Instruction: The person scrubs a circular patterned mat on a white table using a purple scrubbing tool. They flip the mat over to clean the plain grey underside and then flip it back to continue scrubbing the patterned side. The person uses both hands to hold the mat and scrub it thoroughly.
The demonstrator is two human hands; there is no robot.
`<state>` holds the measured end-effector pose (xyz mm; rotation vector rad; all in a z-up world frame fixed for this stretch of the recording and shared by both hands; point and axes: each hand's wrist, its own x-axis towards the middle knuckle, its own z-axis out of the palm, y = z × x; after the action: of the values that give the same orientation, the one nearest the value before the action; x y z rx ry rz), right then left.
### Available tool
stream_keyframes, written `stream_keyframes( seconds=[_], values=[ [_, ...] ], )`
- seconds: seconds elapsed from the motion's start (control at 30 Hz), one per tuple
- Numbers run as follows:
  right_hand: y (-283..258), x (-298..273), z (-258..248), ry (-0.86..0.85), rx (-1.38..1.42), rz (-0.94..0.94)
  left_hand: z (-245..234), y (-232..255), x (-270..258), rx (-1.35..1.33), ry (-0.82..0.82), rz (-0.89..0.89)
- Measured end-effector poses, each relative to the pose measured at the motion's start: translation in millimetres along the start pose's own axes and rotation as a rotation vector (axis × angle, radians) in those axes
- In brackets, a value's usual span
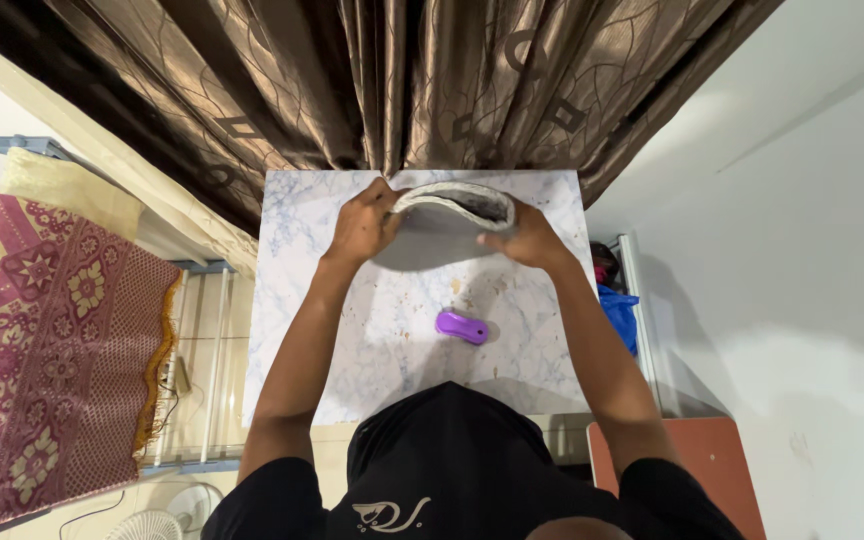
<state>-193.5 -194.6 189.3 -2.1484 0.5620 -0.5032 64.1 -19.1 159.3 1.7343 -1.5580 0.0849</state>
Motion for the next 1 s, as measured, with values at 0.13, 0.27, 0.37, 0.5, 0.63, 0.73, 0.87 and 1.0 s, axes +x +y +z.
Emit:
stream_keyframes(
  seconds=[0.13,0.27,0.37,0.5,0.63,0.73,0.87,1.0],
  values=[
    [-9,-3,-5,-0.09,0.015,-0.085,3,11,2,0.085,-0.002,0.018],
    [10,3,-3,-0.157,-0.119,0.148,8,17,5,-0.143,-0.108,-0.146],
    [28,19,6,0.077,0.015,-0.244,10,13,19,-0.416,-0.296,-0.389],
    [22,44,19,0.321,-0.072,-0.224,17,17,41,-0.23,-0.133,-0.333],
    [-8,36,13,0.527,0.041,-0.4,15,35,45,0.002,0.231,0.152],
    [-2,2,29,0.474,-0.072,-0.435,11,32,13,-0.003,0.232,0.252],
    [67,-37,76,0.272,-0.172,-0.304,35,-20,-57,-0.001,-0.023,0.127],
    [151,-59,147,0.284,-0.199,-0.003,98,-75,-140,0.039,-0.325,-0.177]
  ],
)
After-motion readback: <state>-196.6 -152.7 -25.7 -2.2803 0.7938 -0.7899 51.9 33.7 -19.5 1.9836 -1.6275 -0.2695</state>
